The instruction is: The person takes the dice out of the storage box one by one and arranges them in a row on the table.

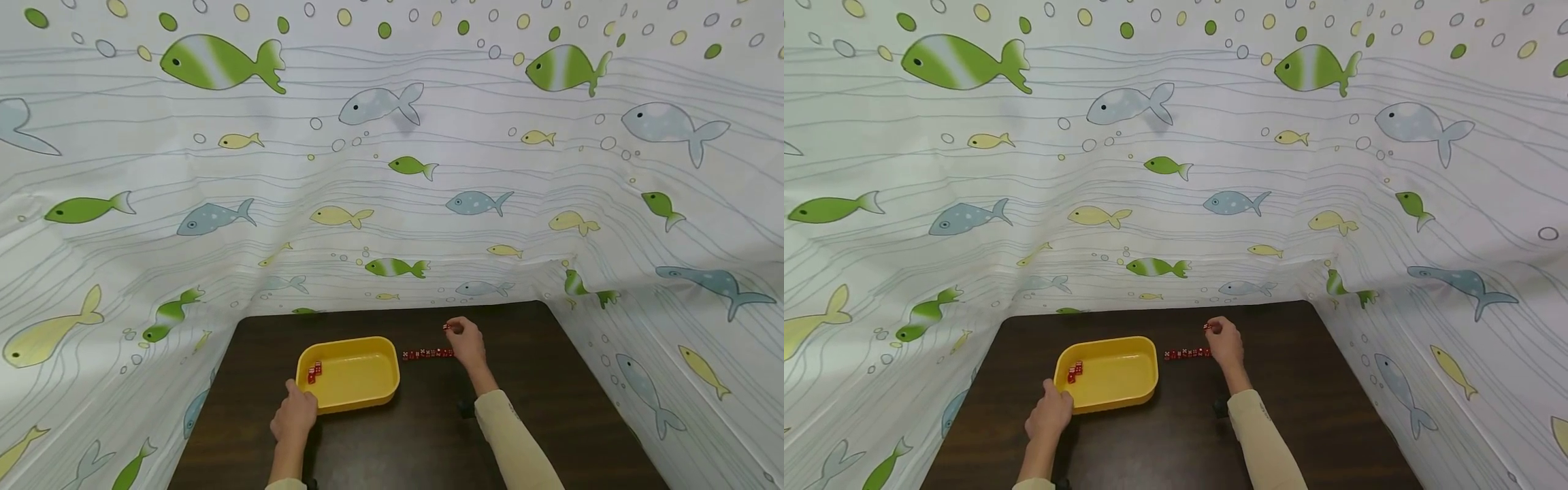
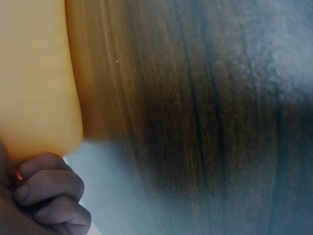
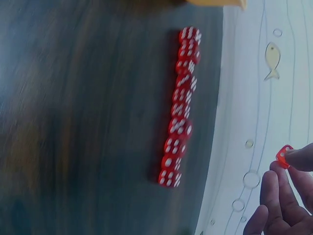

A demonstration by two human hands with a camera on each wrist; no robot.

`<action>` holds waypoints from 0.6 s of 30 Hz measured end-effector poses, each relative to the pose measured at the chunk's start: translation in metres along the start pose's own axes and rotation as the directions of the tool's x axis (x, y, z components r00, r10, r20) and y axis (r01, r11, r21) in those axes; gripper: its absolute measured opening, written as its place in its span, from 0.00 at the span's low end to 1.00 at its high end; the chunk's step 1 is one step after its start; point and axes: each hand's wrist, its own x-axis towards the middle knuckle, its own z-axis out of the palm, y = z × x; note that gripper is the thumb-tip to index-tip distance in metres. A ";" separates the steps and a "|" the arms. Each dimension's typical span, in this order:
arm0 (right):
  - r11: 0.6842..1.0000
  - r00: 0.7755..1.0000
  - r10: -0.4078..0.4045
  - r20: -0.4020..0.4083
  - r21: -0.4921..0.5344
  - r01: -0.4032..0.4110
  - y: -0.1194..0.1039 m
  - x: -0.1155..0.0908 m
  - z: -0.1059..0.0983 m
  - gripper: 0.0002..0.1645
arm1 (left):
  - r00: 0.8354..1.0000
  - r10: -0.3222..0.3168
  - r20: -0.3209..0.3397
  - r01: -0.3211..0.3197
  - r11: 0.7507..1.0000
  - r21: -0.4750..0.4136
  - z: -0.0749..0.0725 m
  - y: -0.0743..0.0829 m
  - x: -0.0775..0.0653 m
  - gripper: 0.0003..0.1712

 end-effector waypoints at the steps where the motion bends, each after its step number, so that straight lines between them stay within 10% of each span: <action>1: 1.000 1.000 0.007 -0.002 -0.011 -0.007 0.003 0.001 -0.003 0.15 | 1.000 0.000 0.002 0.000 1.000 0.000 0.000 0.000 0.001 0.35; 18: 0.960 0.992 0.121 0.021 -0.257 -0.112 0.045 -0.002 -0.018 0.16 | 1.000 -0.004 -0.012 0.004 1.000 -0.001 -0.002 0.002 0.001 0.34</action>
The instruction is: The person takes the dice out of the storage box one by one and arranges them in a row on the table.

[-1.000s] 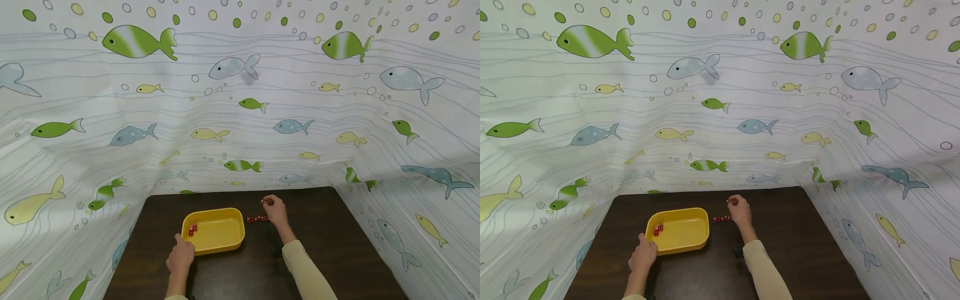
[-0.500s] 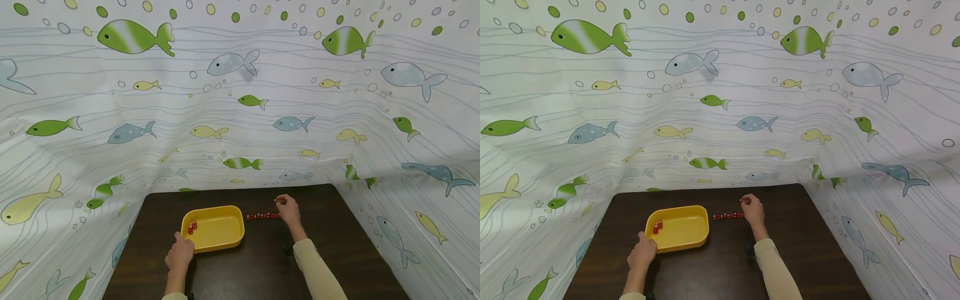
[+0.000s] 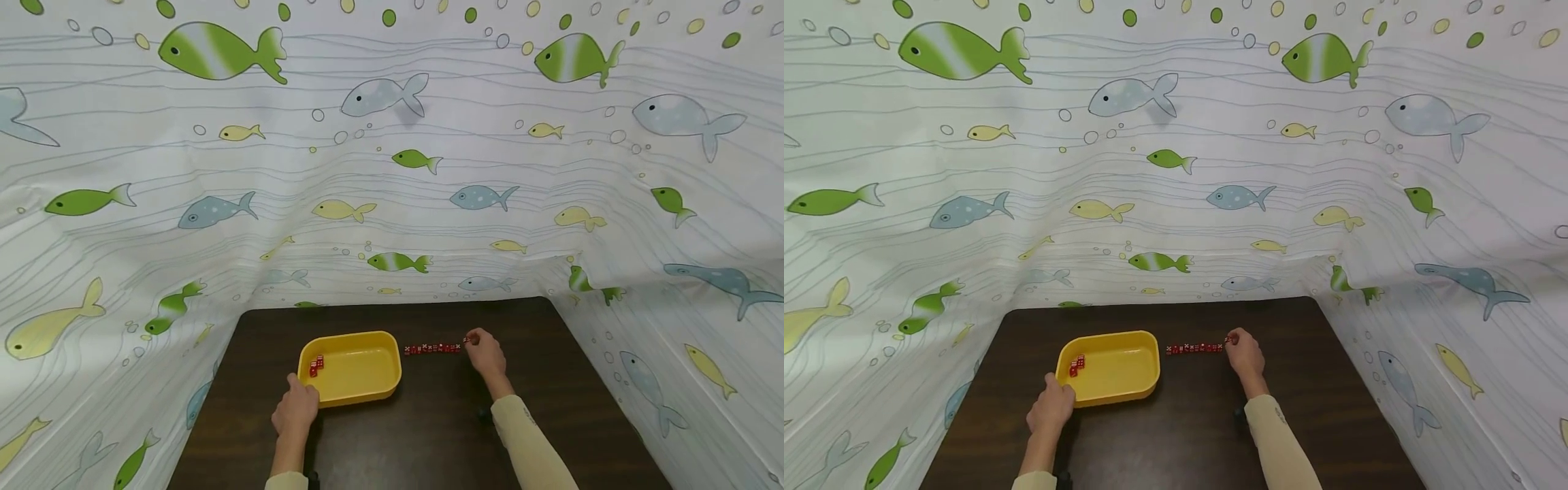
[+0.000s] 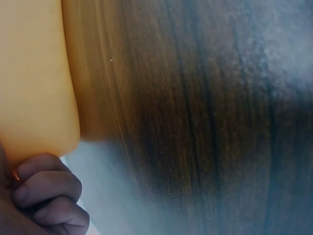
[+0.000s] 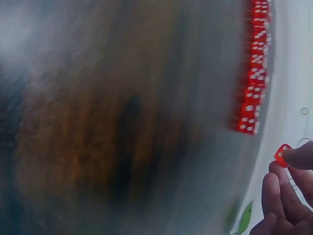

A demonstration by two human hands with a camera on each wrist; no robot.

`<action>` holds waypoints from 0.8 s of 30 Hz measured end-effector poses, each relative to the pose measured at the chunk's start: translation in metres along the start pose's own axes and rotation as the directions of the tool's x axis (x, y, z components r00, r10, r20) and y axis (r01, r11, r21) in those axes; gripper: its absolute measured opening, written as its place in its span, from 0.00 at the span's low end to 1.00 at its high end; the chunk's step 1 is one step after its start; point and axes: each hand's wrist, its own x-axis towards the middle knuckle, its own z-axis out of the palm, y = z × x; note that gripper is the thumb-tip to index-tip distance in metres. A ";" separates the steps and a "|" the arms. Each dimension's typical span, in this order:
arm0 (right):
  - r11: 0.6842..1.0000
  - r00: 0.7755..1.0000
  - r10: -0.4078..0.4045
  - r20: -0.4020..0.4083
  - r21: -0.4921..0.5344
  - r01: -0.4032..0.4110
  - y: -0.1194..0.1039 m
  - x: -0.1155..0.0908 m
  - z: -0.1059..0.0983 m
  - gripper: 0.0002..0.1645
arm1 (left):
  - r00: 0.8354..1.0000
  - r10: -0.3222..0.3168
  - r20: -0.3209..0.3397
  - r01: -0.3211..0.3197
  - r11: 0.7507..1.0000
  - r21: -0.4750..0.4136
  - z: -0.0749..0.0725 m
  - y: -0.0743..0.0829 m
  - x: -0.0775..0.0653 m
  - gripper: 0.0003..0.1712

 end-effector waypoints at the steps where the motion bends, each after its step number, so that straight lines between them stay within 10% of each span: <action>1: 1.000 1.000 -0.001 0.002 -0.015 0.001 0.002 0.000 0.001 0.16 | 1.000 0.002 -0.001 -0.002 1.000 -0.001 0.000 0.001 0.000 0.34; 24: 0.995 0.998 -0.020 0.054 -0.097 0.025 0.021 0.012 0.021 0.16 | 0.999 -0.014 -0.040 0.016 0.999 0.030 0.002 0.001 0.002 0.34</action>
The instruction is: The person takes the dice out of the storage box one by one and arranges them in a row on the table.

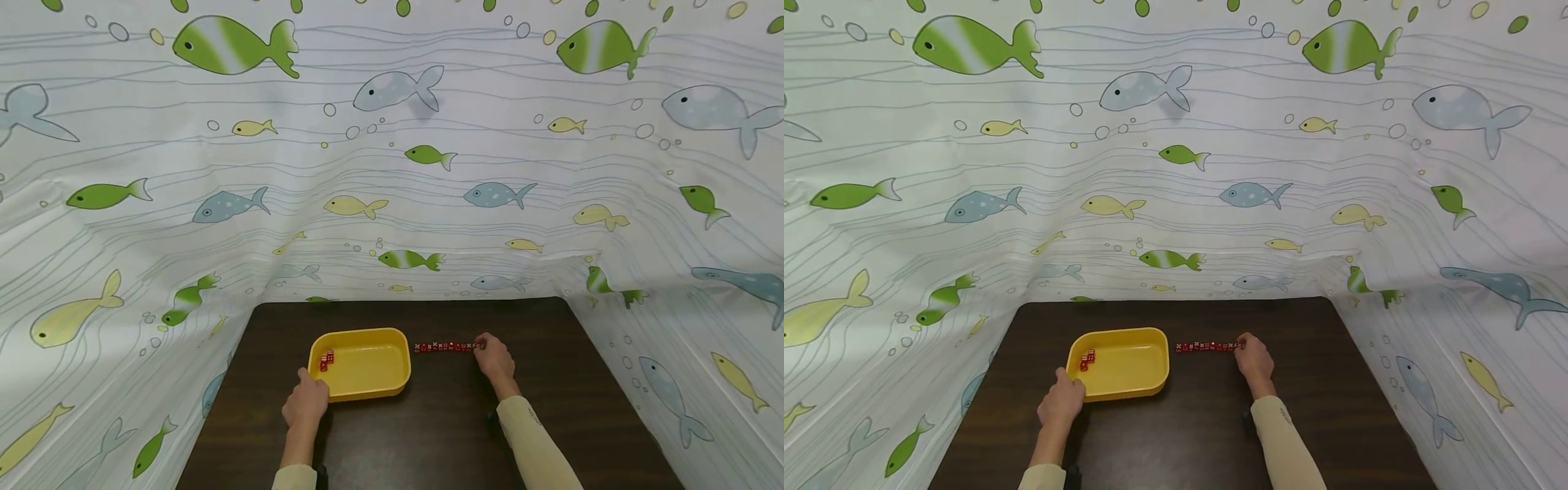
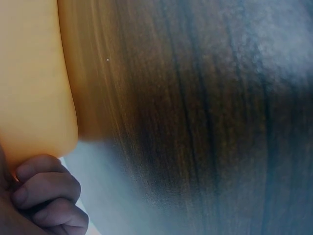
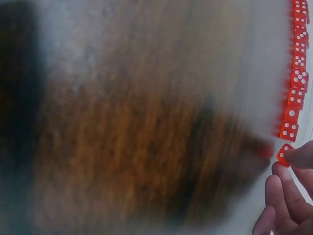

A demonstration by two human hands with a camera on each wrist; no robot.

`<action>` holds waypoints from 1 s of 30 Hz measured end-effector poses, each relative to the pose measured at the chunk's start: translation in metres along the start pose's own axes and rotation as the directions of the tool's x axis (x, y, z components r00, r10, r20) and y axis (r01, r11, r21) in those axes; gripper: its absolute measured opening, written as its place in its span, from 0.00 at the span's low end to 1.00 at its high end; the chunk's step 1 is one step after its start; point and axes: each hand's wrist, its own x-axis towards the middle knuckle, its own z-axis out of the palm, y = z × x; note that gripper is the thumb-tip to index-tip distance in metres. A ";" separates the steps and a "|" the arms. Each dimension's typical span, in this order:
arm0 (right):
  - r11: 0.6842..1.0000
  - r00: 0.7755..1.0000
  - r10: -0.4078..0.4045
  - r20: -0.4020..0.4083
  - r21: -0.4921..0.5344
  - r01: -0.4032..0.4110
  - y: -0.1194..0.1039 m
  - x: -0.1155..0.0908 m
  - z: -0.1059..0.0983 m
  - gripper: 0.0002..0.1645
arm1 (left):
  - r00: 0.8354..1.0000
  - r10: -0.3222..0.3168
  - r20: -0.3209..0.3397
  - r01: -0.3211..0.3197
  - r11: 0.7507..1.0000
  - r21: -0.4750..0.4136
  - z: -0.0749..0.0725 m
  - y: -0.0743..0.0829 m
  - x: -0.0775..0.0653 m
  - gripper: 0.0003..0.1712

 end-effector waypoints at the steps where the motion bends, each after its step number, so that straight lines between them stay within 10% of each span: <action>1: 1.000 1.000 0.001 0.002 0.000 -0.001 0.000 0.000 0.000 0.16 | 1.000 0.001 0.000 -0.001 1.000 0.000 0.000 0.000 0.000 0.34; 30: 0.999 1.000 0.017 0.018 0.035 -0.017 -0.022 -0.008 -0.003 0.24 | 1.000 0.008 -0.009 -0.008 1.000 -0.009 -0.002 -0.001 -0.002 0.32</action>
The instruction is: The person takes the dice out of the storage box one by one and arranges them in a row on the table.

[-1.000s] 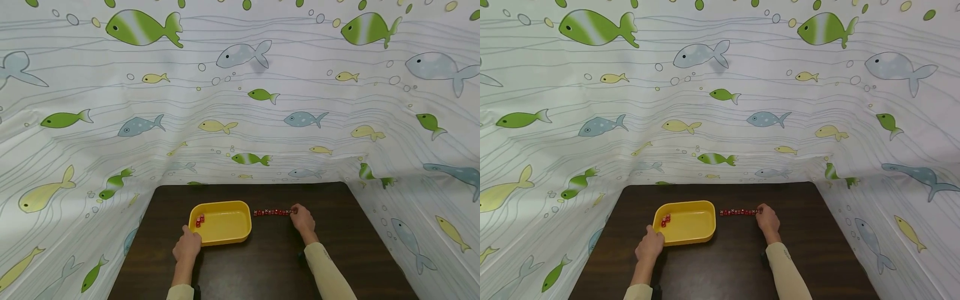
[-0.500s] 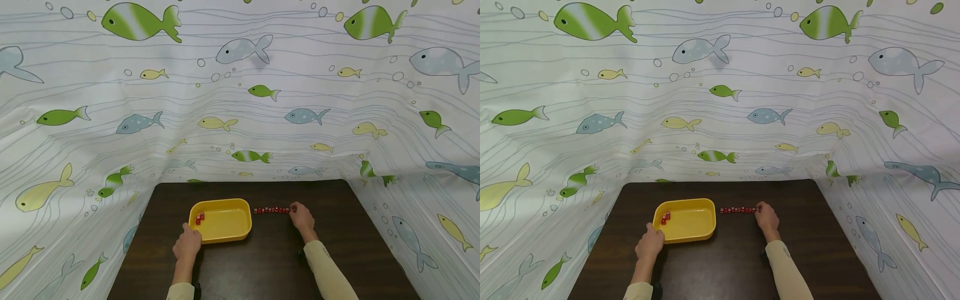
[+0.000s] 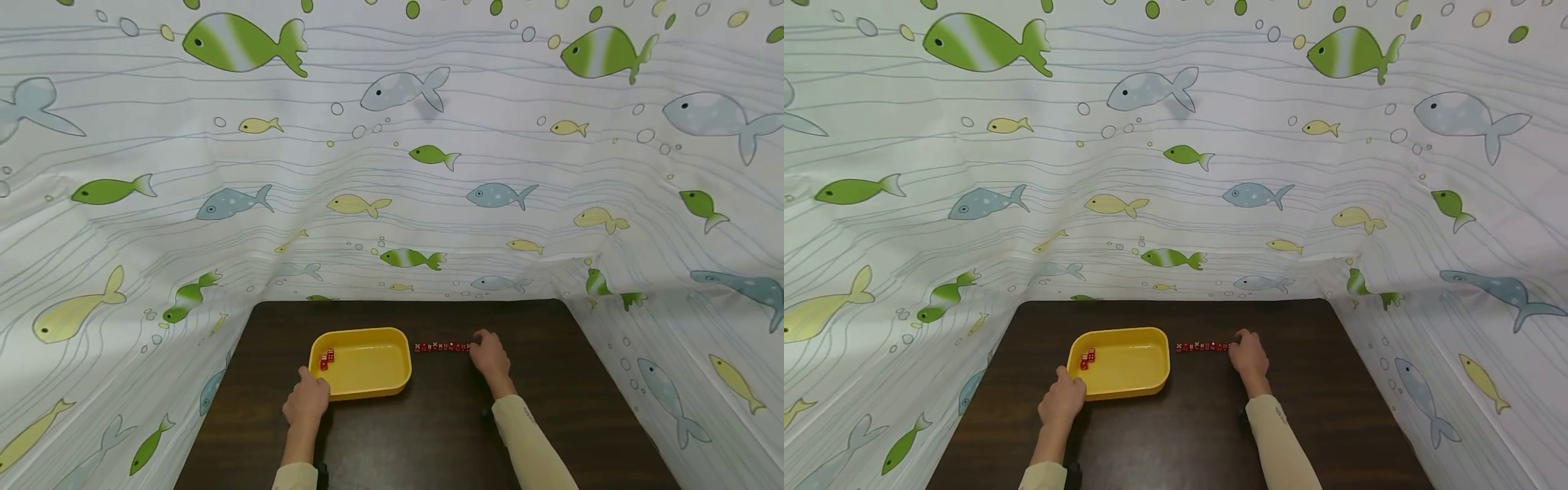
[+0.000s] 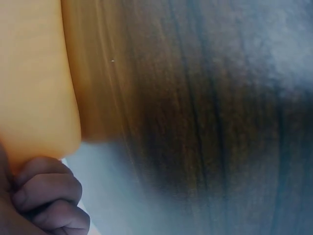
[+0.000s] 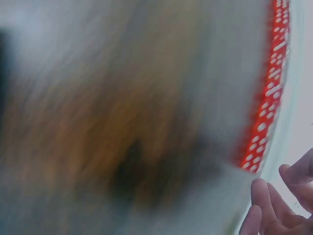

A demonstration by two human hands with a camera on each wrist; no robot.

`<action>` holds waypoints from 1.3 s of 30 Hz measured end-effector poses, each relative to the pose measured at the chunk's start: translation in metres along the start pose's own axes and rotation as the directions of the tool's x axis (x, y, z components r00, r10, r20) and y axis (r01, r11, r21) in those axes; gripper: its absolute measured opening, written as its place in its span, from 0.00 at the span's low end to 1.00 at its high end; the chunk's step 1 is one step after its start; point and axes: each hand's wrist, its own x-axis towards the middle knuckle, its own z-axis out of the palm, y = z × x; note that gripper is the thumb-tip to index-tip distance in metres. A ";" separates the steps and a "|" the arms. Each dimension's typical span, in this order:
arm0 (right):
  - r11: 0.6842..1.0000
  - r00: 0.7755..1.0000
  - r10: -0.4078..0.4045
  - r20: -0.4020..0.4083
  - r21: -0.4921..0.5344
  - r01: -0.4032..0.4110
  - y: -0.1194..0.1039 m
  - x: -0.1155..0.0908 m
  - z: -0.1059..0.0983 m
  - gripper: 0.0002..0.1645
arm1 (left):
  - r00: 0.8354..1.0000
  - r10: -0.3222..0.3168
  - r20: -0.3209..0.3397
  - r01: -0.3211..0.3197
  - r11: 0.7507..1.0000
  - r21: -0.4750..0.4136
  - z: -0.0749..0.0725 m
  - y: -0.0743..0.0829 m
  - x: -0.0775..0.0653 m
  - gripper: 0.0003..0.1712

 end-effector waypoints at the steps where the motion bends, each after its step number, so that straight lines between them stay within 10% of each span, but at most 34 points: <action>1: 1.000 1.000 -0.003 -0.013 0.008 0.003 -0.005 -0.001 0.001 0.24 | 1.000 0.000 0.000 0.000 1.000 -0.001 0.000 0.000 0.000 0.32; 14: 0.964 0.963 -0.233 -0.133 0.101 0.246 -0.089 -0.022 0.034 0.22 | 1.000 0.005 -0.008 -0.005 0.999 -0.035 -0.004 0.002 -0.004 0.33; 25: 0.931 0.935 -0.356 -0.008 0.083 0.355 -0.142 -0.044 0.083 0.15 | 1.000 0.015 -0.012 -0.015 0.999 -0.031 -0.001 -0.001 -0.005 0.30; 29: 0.895 0.895 -0.442 0.052 0.083 0.437 -0.158 -0.053 0.097 0.14 | 1.000 0.009 -0.011 -0.009 1.000 -0.029 0.000 -0.001 -0.005 0.30; 36: 0.752 0.731 -0.618 0.290 -0.054 0.657 -0.188 -0.055 0.117 0.18 | 1.000 -0.001 -0.017 0.001 1.000 -0.016 0.000 0.000 -0.003 0.30; 39: 0.737 0.716 -0.609 0.341 -0.089 0.670 -0.197 -0.052 0.124 0.18 | 1.000 -0.003 -0.016 0.003 1.000 -0.013 0.001 0.000 -0.002 0.31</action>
